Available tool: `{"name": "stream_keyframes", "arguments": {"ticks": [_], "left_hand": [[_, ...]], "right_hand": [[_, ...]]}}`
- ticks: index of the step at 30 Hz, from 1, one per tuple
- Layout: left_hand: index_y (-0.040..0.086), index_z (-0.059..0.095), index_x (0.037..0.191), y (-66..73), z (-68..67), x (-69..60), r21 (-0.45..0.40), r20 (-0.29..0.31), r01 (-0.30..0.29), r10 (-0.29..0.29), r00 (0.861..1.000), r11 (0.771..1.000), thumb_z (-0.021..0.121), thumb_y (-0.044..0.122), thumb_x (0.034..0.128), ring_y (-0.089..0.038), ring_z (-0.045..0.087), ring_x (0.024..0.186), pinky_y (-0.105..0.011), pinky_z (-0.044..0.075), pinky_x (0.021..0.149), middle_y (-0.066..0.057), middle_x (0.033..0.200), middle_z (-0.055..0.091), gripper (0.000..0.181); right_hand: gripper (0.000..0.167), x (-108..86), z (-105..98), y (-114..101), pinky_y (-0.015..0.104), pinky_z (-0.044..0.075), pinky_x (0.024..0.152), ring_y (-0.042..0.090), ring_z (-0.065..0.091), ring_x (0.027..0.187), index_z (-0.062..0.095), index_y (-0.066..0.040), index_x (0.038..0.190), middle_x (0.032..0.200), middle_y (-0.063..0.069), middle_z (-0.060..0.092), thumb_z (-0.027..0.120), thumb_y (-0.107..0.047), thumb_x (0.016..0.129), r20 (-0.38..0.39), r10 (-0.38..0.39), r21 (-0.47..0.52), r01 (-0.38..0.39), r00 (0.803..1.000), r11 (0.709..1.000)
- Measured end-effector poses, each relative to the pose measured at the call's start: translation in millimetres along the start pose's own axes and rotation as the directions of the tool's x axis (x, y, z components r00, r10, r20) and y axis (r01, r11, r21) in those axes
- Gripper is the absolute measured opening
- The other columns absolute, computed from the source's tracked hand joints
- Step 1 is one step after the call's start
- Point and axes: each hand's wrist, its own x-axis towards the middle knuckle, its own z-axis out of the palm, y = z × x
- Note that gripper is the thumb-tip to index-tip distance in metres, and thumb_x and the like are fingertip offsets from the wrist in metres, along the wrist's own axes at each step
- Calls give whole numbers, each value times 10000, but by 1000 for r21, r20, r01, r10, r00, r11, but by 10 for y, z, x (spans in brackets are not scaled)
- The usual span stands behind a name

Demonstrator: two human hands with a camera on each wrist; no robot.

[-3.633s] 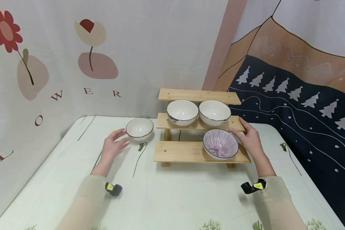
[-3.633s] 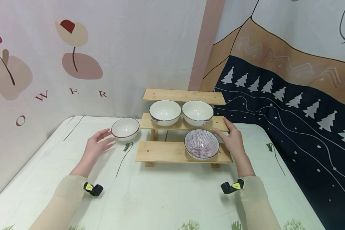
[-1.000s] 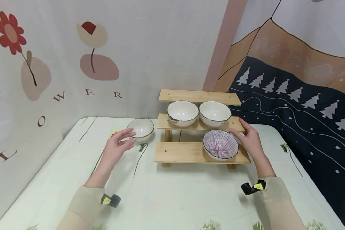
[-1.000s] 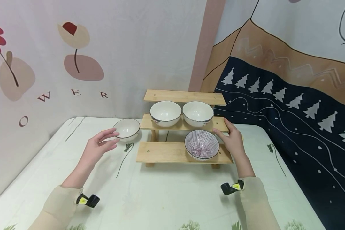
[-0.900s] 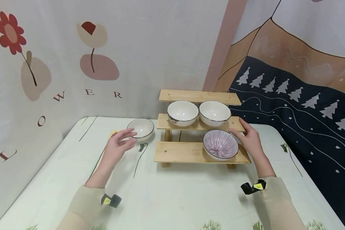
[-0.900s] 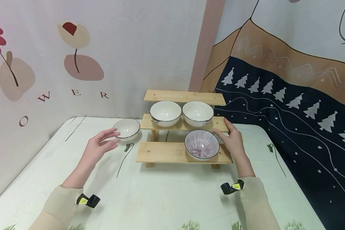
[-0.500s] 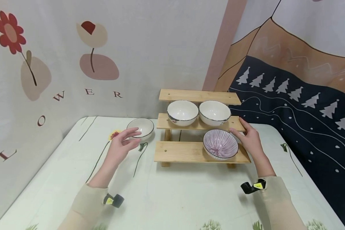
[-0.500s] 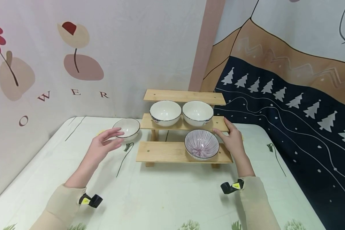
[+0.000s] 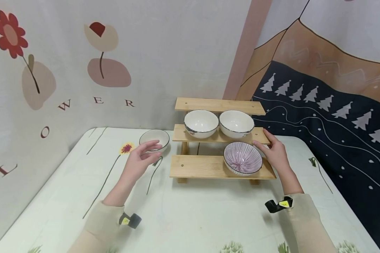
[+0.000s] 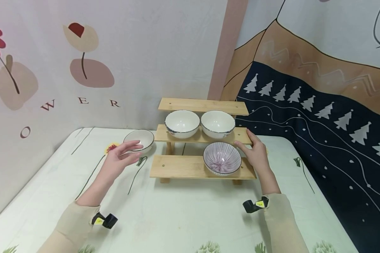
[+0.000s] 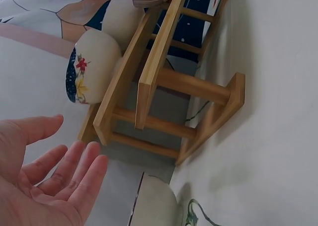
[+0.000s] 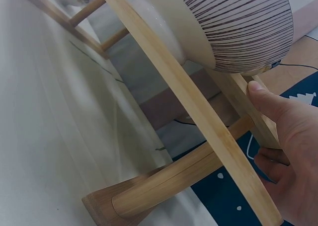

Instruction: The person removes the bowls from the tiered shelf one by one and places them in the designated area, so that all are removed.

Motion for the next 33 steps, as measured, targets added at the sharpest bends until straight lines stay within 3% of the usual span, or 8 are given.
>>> {"name": "stream_keyframes", "arguments": {"ticks": [5, 10, 14, 23, 33], "left_hand": [[78, 536, 1410, 22, 53, -2, 17, 12, -3, 3, 1000, 1000, 667, 167, 959, -212, 693, 1084, -176, 560, 864, -200, 1359, 620, 478], [86, 537, 1409, 40, 116, -2, 12, 35, -12, 11, 999, 1000, 665, 161, 958, -337, 658, 1165, -299, 566, 963, -173, 1355, 629, 475], [66, 533, 1406, 63, 170, -7, -11, 63, -25, 26, 998, 1000, 661, 152, 959, -343, 645, 1191, -328, 559, 1004, -181, 1368, 619, 472], [46, 524, 1407, 123, 299, -19, -72, 128, -48, 57, 990, 996, 658, 92, 950, -347, 644, 1199, -190, 552, 950, -182, 1385, 610, 479], [29, 494, 1431, 166, 460, -36, -110, 205, -58, 80, 976, 992, 662, 97, 947, -365, 617, 1234, -239, 573, 947, -206, 1416, 572, 516]], "right_hand": [[858, 1, 0, -6, 559, 310, 1200, 444, 307, 1468, 232, -59, 1579, 1617, 243, 252, 643, -467, 945, 3, -2, 4, 2, 1000, 1000], [867, -2, 2, -17, 551, 317, 1197, 444, 305, 1469, 225, -73, 1583, 1624, 235, 242, 641, -481, 942, 8, 9, 12, -9, 1000, 1000], [870, -2, 2, -18, 541, 321, 1198, 437, 305, 1472, 224, -84, 1586, 1628, 225, 240, 639, -492, 938, 6, 17, 11, -17, 1000, 1000], [865, -12, -4, -45, 551, 316, 1197, 442, 302, 1471, 221, -84, 1586, 1625, 233, 240, 633, -491, 943, 8, 15, 8, -15, 1000, 1000], [860, -17, -6, -35, 551, 328, 1190, 440, 314, 1467, 230, -77, 1583, 1624, 230, 246, 639, -480, 942, 6, 7, 20, -7, 1000, 1000]]}}
